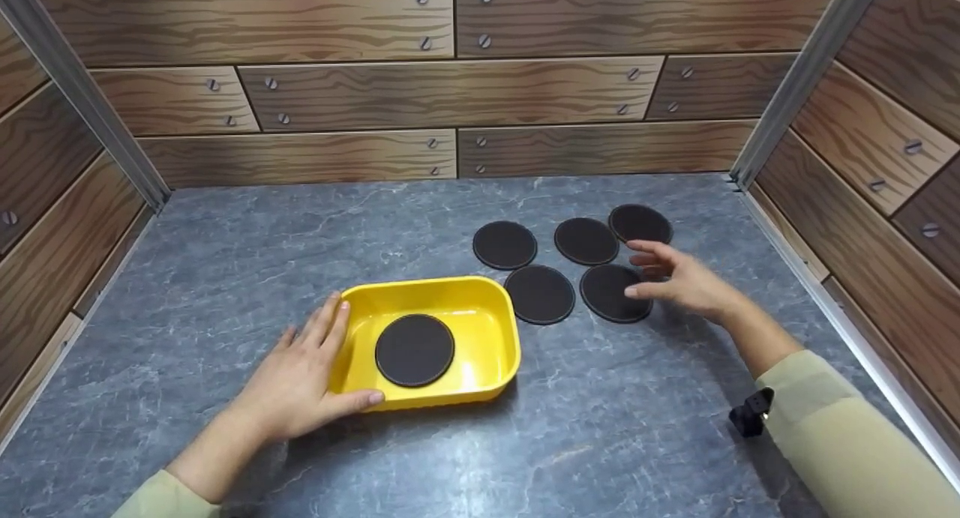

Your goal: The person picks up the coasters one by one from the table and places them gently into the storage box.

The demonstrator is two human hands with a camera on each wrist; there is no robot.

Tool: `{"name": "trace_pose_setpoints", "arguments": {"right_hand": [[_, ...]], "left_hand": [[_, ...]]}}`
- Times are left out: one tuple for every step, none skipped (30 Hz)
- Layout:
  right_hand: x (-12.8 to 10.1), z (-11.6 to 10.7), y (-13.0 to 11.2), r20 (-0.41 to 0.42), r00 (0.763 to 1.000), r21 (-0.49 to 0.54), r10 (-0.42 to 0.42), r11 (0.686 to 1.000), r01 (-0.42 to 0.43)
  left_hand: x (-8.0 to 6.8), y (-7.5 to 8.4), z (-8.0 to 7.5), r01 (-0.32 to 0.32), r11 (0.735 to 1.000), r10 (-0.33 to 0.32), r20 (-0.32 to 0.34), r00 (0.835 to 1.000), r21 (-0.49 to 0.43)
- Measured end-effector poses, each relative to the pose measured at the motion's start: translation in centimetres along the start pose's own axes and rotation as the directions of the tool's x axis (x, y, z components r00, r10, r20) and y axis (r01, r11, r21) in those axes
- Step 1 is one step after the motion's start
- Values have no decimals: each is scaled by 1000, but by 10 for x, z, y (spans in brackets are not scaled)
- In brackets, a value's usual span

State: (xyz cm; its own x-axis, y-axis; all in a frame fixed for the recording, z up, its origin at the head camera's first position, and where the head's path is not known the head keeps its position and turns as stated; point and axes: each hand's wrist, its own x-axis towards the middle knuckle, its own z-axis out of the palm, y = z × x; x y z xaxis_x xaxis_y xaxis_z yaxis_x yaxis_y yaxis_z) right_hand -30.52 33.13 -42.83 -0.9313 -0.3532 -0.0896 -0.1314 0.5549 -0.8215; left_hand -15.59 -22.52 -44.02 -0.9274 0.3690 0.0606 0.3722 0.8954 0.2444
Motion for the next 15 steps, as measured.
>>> {"name": "trace_pose_setpoints", "arguments": {"right_hand": [[0, 0, 2, 9, 1000, 8, 2, 1000, -2], [0, 1, 4, 17, 1000, 16, 3, 1000, -3], [1, 1, 6, 22, 1000, 23, 0, 1000, -1], [1, 2, 8, 26, 1000, 28, -1, 1000, 1], [2, 2, 10, 32, 999, 30, -2, 1000, 1], [3, 2, 11, 38, 999, 32, -1, 1000, 0], [3, 3, 12, 45, 999, 34, -2, 999, 0], [4, 3, 13, 52, 999, 37, -3, 999, 2], [5, 3, 14, 58, 998, 38, -6, 999, 4], [5, 3, 15, 65, 998, 40, -6, 999, 3], [6, 3, 16, 71, 997, 42, -7, 999, 4], [6, 3, 17, 76, 997, 43, -6, 999, 2], [7, 2, 18, 82, 997, 42, -4, 999, 1], [7, 2, 18, 85, 996, 39, -1, 999, -3], [7, 2, 19, 88, 996, 37, 2, 999, -5]], "left_hand": [[0, 0, 0, 0, 1000, 0, 1, 1000, 1], [0, 0, 0, 1, 1000, -1, 3, 1000, 1], [0, 1, 0, 2, 1000, -2, 4, 1000, -2], [0, 1, 0, 5, 1000, -5, 7, 1000, -5], [0, 1, 0, 7, 1000, -7, 9, 1000, -9], [0, 1, 0, 10, 1000, -10, 13, 1000, -12], [0, 1, 0, 13, 1000, -13, 15, 1000, -14], [0, 1, 0, 16, 1000, -15, 19, 1000, -16], [0, 1, 0, 19, 1000, -19, 22, 1000, -16], [1, 1, 0, 21, 1000, -21, 25, 999, -16], [1, 1, 0, 22, 1000, -22, 26, 999, -13], [1, 1, 0, 22, 1000, -22, 27, 999, -11], [1, 1, 0, 22, 1000, -22, 26, 999, -10], [1, 0, 0, 21, 1000, -21, 26, 999, -9], [1, 0, 0, 21, 1000, -21, 25, 999, -8]]}}
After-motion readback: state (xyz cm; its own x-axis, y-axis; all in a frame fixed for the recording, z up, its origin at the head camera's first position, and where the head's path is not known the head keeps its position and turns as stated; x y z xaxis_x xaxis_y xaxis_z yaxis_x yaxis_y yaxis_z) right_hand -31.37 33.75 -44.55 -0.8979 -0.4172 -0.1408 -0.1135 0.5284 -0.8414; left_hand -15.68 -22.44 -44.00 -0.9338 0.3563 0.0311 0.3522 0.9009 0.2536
